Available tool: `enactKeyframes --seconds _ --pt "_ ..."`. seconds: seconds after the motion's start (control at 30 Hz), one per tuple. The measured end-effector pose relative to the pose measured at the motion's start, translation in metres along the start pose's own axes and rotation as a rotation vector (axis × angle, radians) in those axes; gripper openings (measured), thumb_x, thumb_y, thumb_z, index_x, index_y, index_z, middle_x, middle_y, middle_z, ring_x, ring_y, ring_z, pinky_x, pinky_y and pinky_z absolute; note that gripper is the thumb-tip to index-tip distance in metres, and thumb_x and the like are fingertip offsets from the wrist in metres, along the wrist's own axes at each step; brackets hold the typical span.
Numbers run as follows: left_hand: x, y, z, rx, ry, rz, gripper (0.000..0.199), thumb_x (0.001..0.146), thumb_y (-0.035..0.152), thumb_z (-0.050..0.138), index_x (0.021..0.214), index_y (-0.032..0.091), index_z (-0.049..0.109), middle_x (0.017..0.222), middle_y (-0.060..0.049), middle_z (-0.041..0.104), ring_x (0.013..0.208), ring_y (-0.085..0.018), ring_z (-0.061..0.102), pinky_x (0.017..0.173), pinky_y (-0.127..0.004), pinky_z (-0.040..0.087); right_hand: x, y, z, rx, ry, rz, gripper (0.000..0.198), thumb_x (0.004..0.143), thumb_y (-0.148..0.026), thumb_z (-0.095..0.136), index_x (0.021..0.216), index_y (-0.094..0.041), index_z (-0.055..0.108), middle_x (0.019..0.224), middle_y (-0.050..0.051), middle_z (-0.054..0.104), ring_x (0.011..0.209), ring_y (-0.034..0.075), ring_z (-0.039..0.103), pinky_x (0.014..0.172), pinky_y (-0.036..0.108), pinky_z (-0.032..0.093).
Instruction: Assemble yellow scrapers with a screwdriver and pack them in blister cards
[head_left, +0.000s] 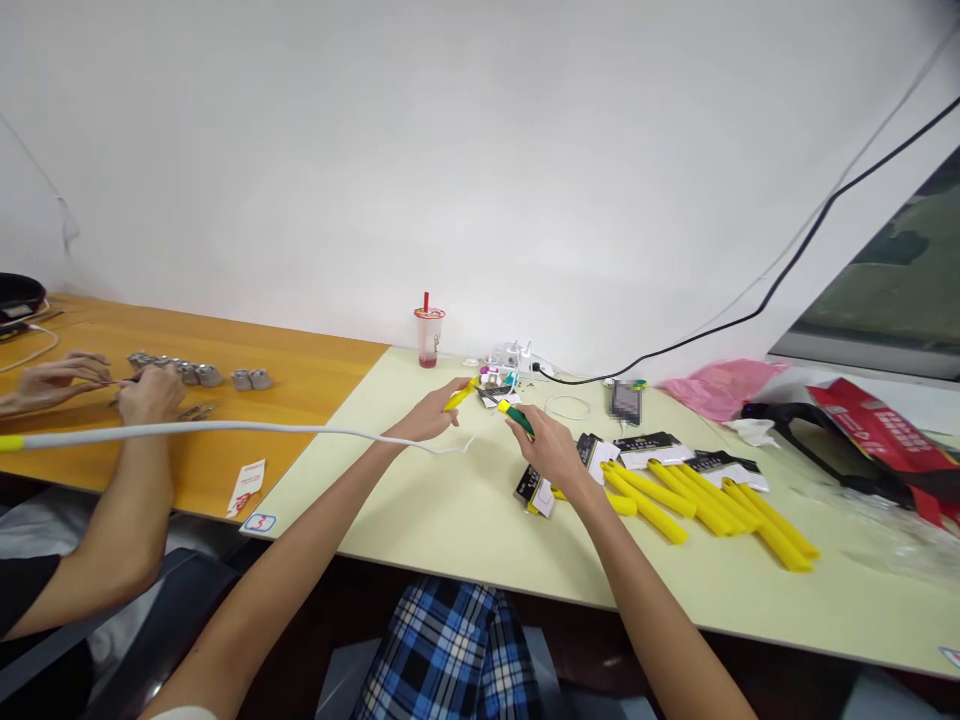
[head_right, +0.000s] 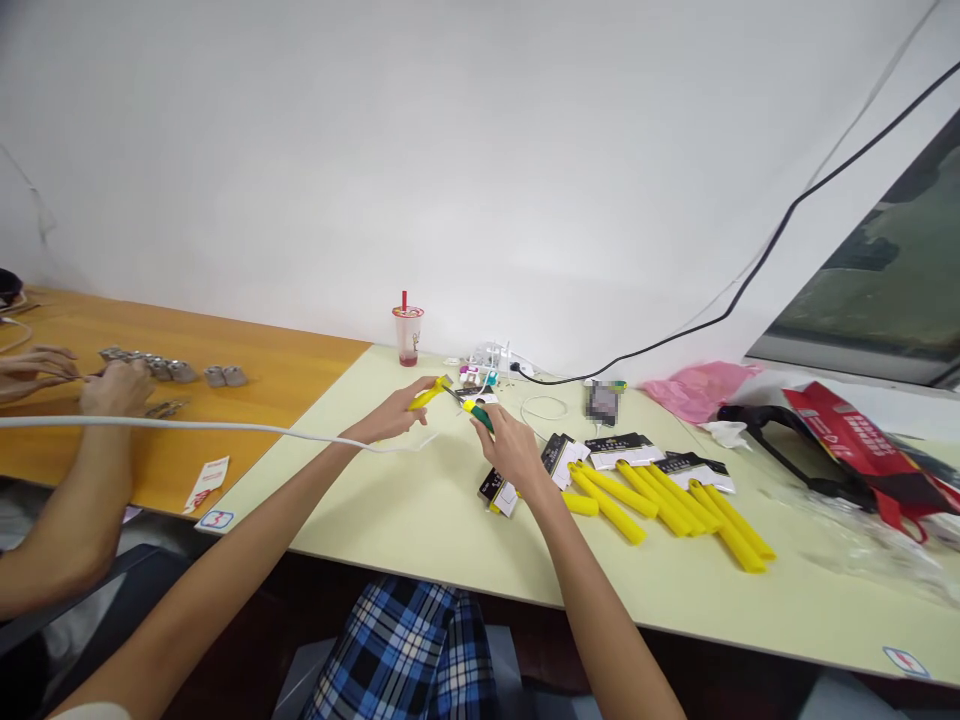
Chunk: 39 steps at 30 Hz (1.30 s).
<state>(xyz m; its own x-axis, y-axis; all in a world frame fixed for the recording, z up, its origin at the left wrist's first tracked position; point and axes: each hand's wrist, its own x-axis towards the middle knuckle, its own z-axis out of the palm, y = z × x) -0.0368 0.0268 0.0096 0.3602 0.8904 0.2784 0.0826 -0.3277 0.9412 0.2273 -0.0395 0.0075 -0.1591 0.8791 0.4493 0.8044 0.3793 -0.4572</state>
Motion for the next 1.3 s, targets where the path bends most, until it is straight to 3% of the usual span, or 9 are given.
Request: enactKeyframes --seconds 0.1,0.2,0.37,0.53,0.67,0.77,0.9,1.13,1.3 --pt "0.016 0.0 -0.001 -0.138 -0.007 -0.053 0.07 0.064 0.006 0.075 0.13 0.033 0.077 0.145 -0.011 0.069 0.066 -0.016 0.066 0.047 -0.023 0.043 0.013 0.007 0.002 -0.047 0.007 0.001 0.039 0.107 -0.047 0.051 0.127 -0.019 0.07 0.123 0.018 0.081 0.101 0.035 0.076 0.081 0.04 0.051" --pt "0.04 0.005 -0.002 -0.06 -0.003 -0.026 0.068 0.066 0.009 0.076 0.129 0.032 0.077 0.147 -0.011 0.07 0.064 -0.015 0.065 0.047 -0.023 0.044 0.029 0.011 0.0 -0.071 0.012 0.0 0.042 0.109 -0.05 0.049 0.129 -0.02 0.07 0.113 0.017 0.082 0.097 0.034 0.076 0.078 0.038 0.051" --pt "0.092 0.023 0.001 0.011 0.014 -0.013 0.069 0.065 0.013 0.078 0.131 0.032 0.075 0.157 -0.01 0.064 0.068 -0.017 0.068 0.05 -0.024 0.047 0.061 0.017 -0.018 -0.05 0.172 0.028 0.044 0.107 -0.051 0.047 0.127 -0.019 0.069 0.124 0.02 0.076 0.106 0.035 0.071 0.076 0.038 0.05" --pt "0.131 0.044 -0.001 0.011 0.099 0.16 0.071 0.063 0.001 0.074 0.127 0.03 0.08 0.13 -0.01 0.077 0.111 -0.036 0.07 0.073 -0.033 0.058 0.093 0.032 -0.05 0.223 -0.062 0.142 0.05 0.104 -0.068 0.048 0.09 -0.022 0.062 0.075 0.005 0.065 0.062 0.021 0.059 0.061 0.034 0.049" --pt "0.144 0.06 -0.006 -0.137 0.057 0.248 0.068 0.069 0.008 0.078 0.134 0.029 0.075 0.147 -0.01 0.069 0.091 -0.026 0.073 0.06 -0.029 0.056 0.122 0.053 -0.061 -0.064 -0.138 0.02 0.024 0.098 -0.046 0.058 0.107 -0.024 0.06 0.091 0.005 0.073 0.076 0.022 0.063 0.071 0.034 0.047" --pt "0.138 0.078 -0.011 -0.31 0.004 0.313 0.081 0.072 0.009 0.082 0.149 0.031 0.066 0.154 -0.013 0.064 0.077 -0.018 0.073 0.055 -0.026 0.054 0.148 0.067 -0.049 -0.218 -0.211 0.026 0.02 0.097 -0.044 0.059 0.097 -0.023 0.06 0.087 0.004 0.072 0.074 0.021 0.061 0.07 0.032 0.043" --pt "0.121 0.104 -0.02 -0.481 -0.041 0.272 0.08 0.076 0.015 0.087 0.152 0.028 0.066 0.145 -0.014 0.069 0.076 -0.019 0.074 0.056 -0.027 0.055 0.179 0.072 -0.014 -0.26 -0.317 0.002 0.038 0.097 -0.053 0.065 0.074 -0.024 0.057 0.072 0.002 0.064 0.068 0.019 0.056 0.063 0.031 0.037" --pt "0.114 0.11 -0.028 -0.307 -0.008 0.304 0.06 0.079 0.032 0.093 0.136 0.025 0.075 0.129 -0.011 0.076 0.07 -0.017 0.073 0.058 -0.029 0.056 0.189 0.056 0.049 -0.318 -0.493 -0.179 0.025 0.076 -0.036 0.091 0.081 -0.022 0.071 0.113 0.012 0.076 0.119 0.035 0.061 0.099 0.041 0.048" --pt "0.118 0.106 -0.027 -0.2 0.011 0.242 0.054 0.08 0.036 0.095 0.128 0.021 0.077 0.122 -0.013 0.079 0.079 -0.021 0.076 0.063 -0.031 0.059 0.182 0.058 0.064 -0.363 -0.604 -0.199 0.015 0.075 -0.022 0.088 0.08 -0.02 0.074 0.124 0.016 0.073 0.126 0.04 0.06 0.109 0.05 0.047"
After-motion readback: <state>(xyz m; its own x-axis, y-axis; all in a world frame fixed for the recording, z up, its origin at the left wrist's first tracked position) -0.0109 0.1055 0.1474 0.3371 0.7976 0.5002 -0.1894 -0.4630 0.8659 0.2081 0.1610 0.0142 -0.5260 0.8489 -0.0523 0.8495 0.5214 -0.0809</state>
